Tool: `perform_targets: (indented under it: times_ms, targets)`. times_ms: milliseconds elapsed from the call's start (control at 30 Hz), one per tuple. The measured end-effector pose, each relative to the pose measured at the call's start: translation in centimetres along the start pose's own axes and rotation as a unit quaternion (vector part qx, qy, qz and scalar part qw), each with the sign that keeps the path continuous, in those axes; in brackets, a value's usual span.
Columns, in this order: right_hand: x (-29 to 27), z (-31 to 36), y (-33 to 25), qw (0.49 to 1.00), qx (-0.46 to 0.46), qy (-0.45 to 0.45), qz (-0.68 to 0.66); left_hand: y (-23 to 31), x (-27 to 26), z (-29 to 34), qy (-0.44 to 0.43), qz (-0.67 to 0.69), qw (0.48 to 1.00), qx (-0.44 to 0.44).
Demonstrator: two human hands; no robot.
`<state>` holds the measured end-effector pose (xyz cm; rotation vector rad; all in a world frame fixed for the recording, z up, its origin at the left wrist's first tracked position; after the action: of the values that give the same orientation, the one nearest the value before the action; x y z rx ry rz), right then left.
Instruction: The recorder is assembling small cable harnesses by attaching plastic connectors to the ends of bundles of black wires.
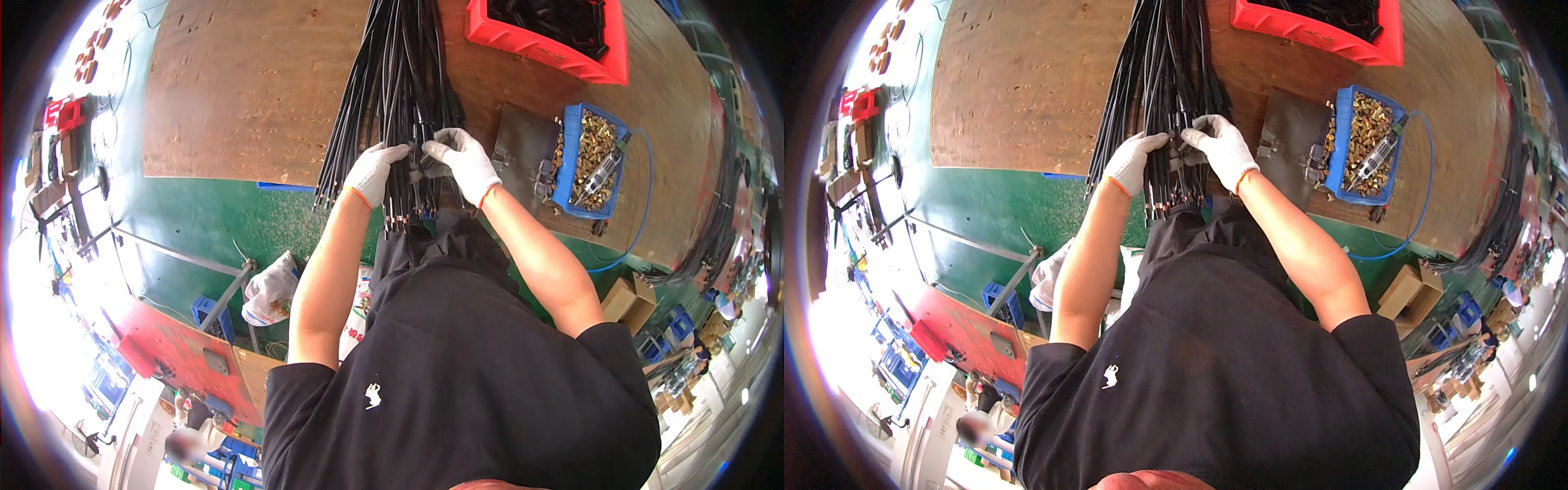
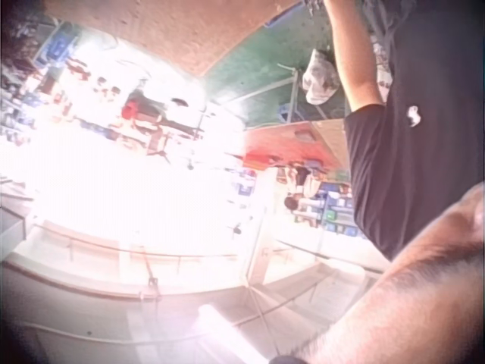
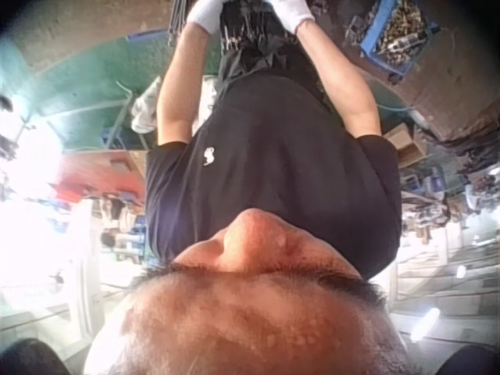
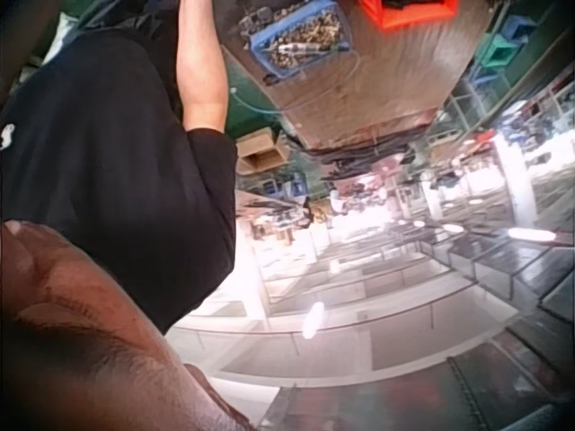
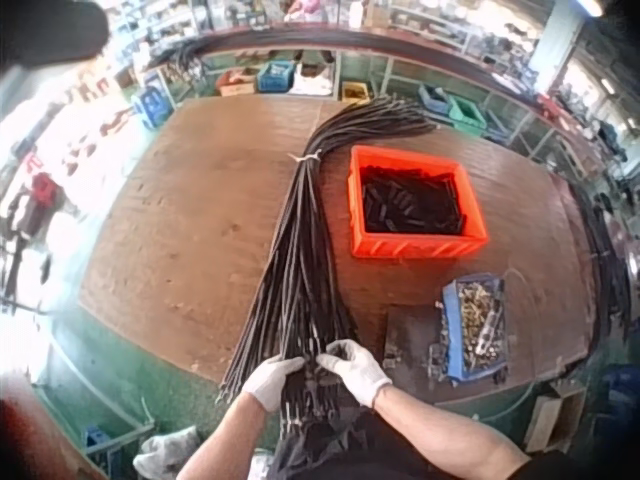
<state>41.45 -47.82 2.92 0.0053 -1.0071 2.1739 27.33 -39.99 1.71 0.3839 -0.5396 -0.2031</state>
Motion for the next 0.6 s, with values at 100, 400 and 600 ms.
perform_targets:
  times_ms: [100, 400, 600]
  targets:
    - [-0.9, 1.1, 1.1, 0.999, 0.005, -0.011, 0.032, -0.2, -1.1, -0.4, 0.028, -0.027, 0.999, -0.003]
    - [0.5, 7.4, 4.7, 0.976, 0.110, -0.091, 0.167, -0.5, -0.4, -0.5, 0.019, -0.084, 0.996, 0.002]
    - [0.2, 9.9, 5.6, 0.942, 0.006, -0.147, 0.302, -0.5, -0.1, -0.7, 0.021, -0.097, 0.995, 0.032]
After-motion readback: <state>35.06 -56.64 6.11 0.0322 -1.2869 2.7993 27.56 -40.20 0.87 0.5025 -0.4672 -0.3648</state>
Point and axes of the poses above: each hand's wrist, its own z-axis away from the middle knuckle, its own x-axis out of the palm, y = z × x, the point moved 10 cm from there along -z, towards the middle knuckle, and after that the axes turned 3 degrees about x, right-handed, at the moved point
